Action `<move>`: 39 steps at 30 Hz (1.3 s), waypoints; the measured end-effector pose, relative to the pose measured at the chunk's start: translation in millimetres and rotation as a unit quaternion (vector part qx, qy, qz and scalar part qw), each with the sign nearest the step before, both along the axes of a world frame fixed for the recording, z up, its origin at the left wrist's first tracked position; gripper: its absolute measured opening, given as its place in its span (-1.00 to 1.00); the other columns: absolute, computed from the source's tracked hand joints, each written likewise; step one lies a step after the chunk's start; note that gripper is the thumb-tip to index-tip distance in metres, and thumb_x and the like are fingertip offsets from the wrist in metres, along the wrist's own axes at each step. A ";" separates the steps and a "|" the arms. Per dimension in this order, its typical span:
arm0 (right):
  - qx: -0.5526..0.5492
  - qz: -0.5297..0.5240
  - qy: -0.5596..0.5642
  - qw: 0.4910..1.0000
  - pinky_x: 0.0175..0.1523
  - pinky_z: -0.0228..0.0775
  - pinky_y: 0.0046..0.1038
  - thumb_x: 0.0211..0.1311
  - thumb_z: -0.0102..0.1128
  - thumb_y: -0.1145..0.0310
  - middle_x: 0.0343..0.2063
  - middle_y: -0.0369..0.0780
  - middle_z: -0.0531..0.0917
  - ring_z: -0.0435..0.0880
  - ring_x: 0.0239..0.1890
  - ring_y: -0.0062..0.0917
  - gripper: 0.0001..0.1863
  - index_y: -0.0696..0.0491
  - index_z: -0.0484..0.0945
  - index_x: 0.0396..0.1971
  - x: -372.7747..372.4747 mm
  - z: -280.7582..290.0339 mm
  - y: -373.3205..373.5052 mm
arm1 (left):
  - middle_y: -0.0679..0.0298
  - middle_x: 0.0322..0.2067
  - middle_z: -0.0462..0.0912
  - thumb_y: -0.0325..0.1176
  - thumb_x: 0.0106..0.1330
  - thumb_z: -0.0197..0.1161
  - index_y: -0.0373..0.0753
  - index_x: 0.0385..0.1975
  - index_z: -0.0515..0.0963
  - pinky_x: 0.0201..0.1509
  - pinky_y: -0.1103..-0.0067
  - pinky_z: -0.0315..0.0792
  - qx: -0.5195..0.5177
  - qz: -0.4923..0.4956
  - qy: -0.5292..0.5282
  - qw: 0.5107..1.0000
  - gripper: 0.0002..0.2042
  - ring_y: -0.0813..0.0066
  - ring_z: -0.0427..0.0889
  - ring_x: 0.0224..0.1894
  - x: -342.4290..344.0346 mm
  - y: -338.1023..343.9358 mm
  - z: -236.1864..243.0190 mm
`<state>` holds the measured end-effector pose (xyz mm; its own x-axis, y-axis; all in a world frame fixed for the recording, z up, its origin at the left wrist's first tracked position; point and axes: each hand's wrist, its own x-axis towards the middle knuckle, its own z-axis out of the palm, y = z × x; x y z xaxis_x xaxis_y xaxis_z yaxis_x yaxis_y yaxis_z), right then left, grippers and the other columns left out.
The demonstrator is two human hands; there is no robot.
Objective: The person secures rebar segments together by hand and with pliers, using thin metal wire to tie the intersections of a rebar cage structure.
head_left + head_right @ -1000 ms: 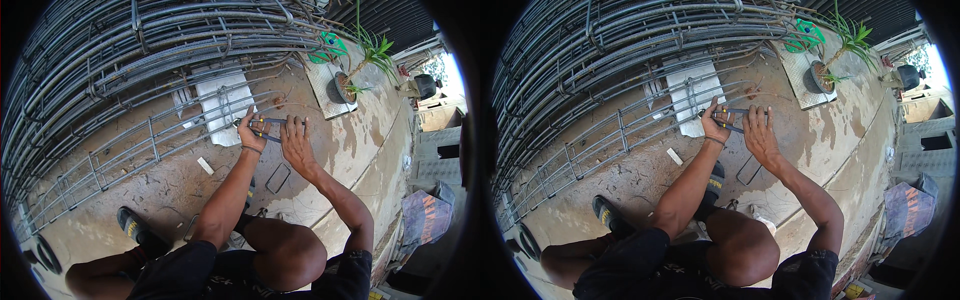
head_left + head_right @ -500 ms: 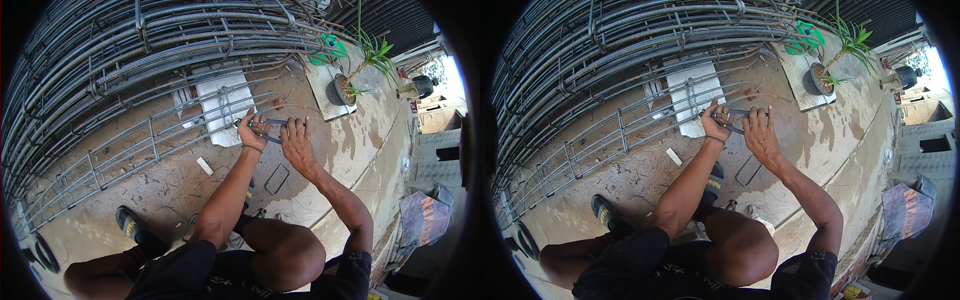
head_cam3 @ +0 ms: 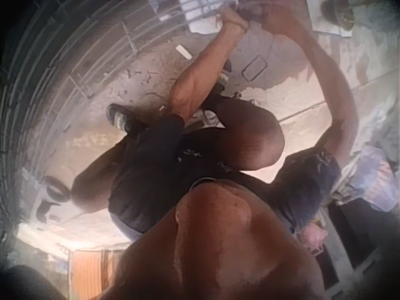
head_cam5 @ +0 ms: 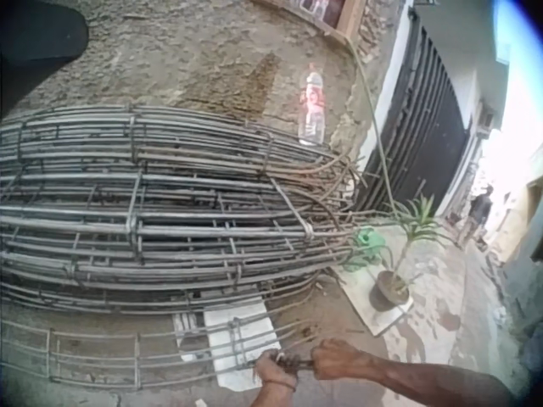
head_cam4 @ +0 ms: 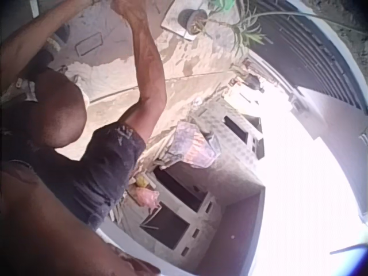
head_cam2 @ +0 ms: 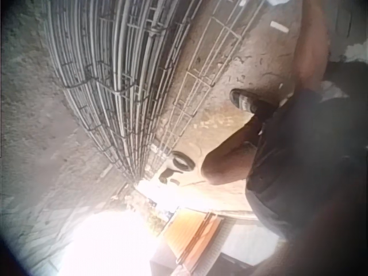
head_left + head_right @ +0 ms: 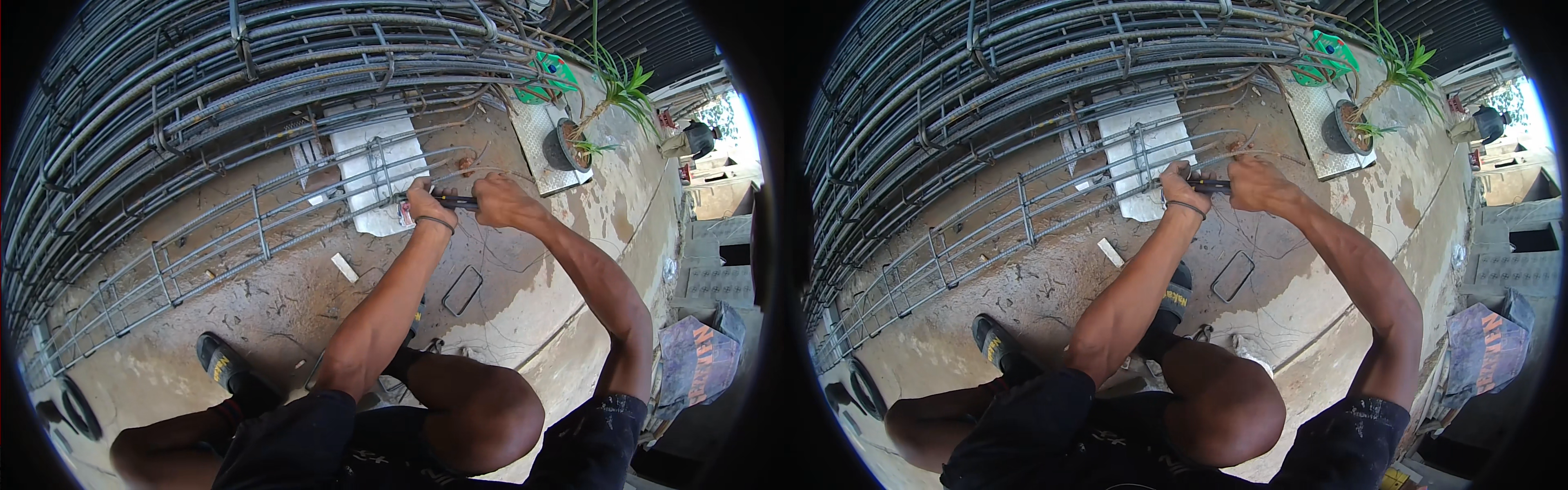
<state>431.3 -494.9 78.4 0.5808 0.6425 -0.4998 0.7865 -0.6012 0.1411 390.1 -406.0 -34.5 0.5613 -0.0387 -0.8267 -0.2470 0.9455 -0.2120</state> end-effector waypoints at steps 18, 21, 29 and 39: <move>0.157 -0.023 0.093 0.983 -0.04 0.37 -0.25 0.14 0.15 -0.05 -0.28 0.00 0.62 0.58 -0.15 -0.13 -0.47 0.13 0.56 -0.12 -13.2 87.8 14.0 | 0.39 -0.63 0.36 -0.41 0.10 0.07 -0.13 -0.32 0.43 -0.36 0.51 0.46 0.053 -0.005 -0.062 0.997 -0.85 0.47 0.45 -0.58 -9.6 -21.7 -3.2; 0.127 0.076 0.007 0.989 0.10 0.31 -0.27 0.15 0.18 0.08 -0.06 0.02 0.54 0.49 0.03 -0.14 -0.48 0.22 0.50 -0.05 -44.1 114.2 42.9 | 0.36 -0.65 0.35 -0.41 0.12 0.04 -0.16 -0.44 0.39 -0.36 0.43 0.50 0.057 -0.006 -0.010 0.998 -0.96 0.45 0.42 -0.62 -10.6 -11.3 -10.8; 0.022 0.052 -0.186 0.981 -0.01 0.44 -0.22 0.04 0.09 0.42 -0.29 0.02 0.59 0.59 -0.20 -0.18 -0.63 0.30 0.46 -0.14 -35.5 -30.0 -28.2 | 0.29 -0.65 0.32 -0.43 0.17 0.00 -0.21 -0.58 0.30 -0.48 0.37 0.42 -0.005 -0.016 0.047 0.999 -0.89 0.40 0.37 -0.64 11.7 -21.5 -5.5; 0.171 -0.532 0.679 0.477 -0.49 0.25 -0.57 0.22 0.18 0.21 -0.61 -0.39 0.36 0.36 -0.59 -0.66 -0.80 0.03 0.47 -0.42 -69.6 -64.8 -52.7 | 0.17 -0.39 0.60 -0.22 0.26 0.13 -0.21 -0.28 0.47 -0.35 0.48 0.46 0.147 -0.080 -0.071 0.983 -0.80 0.38 0.61 -0.39 -77.5 -15.3 -17.6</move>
